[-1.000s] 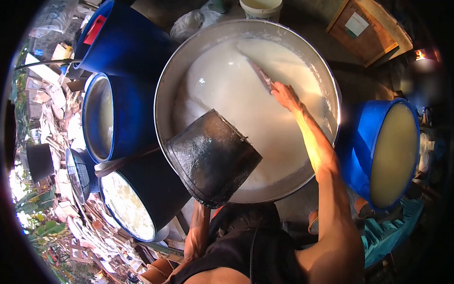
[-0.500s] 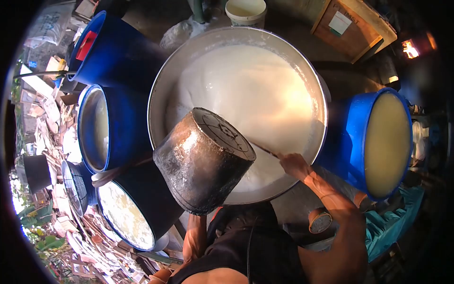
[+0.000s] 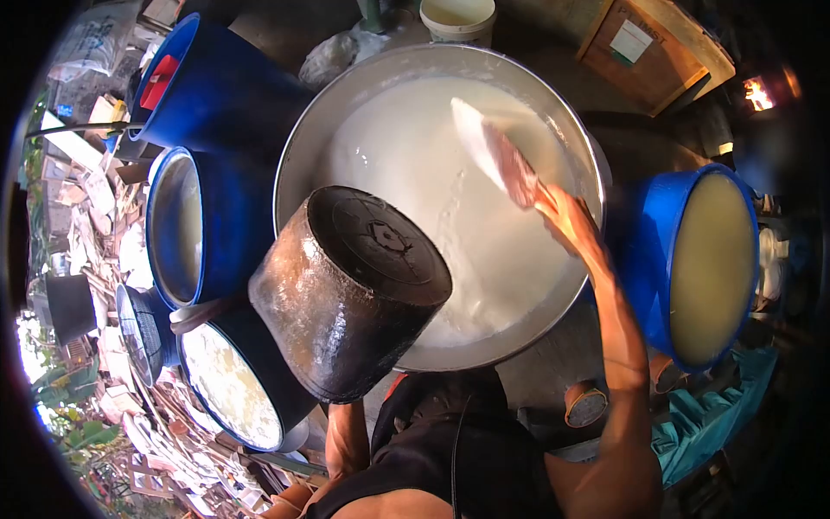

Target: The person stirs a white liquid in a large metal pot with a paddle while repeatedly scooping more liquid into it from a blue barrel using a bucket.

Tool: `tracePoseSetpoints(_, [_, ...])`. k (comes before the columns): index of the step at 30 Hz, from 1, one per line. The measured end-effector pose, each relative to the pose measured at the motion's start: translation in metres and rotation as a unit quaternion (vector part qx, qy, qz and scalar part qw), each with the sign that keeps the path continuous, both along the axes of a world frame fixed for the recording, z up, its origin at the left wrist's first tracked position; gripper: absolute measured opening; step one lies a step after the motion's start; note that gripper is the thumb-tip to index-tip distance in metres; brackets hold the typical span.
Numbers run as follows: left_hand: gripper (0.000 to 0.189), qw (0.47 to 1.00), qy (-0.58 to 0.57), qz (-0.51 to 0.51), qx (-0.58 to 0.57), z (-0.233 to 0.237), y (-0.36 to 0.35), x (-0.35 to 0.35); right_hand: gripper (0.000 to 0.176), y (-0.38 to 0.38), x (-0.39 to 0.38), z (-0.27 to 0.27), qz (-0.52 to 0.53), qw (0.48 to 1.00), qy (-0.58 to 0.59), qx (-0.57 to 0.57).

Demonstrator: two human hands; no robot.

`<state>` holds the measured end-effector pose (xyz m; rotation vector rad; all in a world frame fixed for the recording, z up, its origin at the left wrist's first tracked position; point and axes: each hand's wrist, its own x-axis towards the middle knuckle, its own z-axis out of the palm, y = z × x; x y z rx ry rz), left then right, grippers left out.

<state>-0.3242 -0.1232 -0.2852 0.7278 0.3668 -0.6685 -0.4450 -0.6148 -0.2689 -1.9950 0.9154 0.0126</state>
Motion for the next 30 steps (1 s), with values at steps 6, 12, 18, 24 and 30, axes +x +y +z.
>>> tracePoseSetpoints(6, [0.04, 0.944, -0.181, 0.02, 0.274, 0.057, 0.04, 0.031, 0.02, -0.044, 0.102, -0.082, -0.017, 0.998, -0.056, -0.003])
tracePoseSetpoints(12, [0.032, 0.833, -0.128, -0.069, 0.534, 0.148, 0.035, 0.058, 0.022, -0.036, 0.137, -0.142, 0.076, 0.997, -0.026, 0.009])
tracePoseSetpoints(18, [0.027, 0.711, -0.23, -0.104, 0.657, 0.159, 0.03, 0.05, 0.031, 0.014, 0.076, -0.162, 0.201, 0.975, -0.023, -0.093])
tracePoseSetpoints(24, [0.037, 0.647, -0.293, -0.112, 0.695, 0.133, 0.049, 0.056, 0.029, 0.069, -0.024, -0.129, 0.293, 0.947, 0.04, -0.126])
tracePoseSetpoints(30, [0.036, 0.673, -0.263, -0.107, 0.683, 0.124, 0.062, 0.067, 0.026, 0.1, -0.108, -0.086, 0.388, 0.896, 0.087, -0.197])
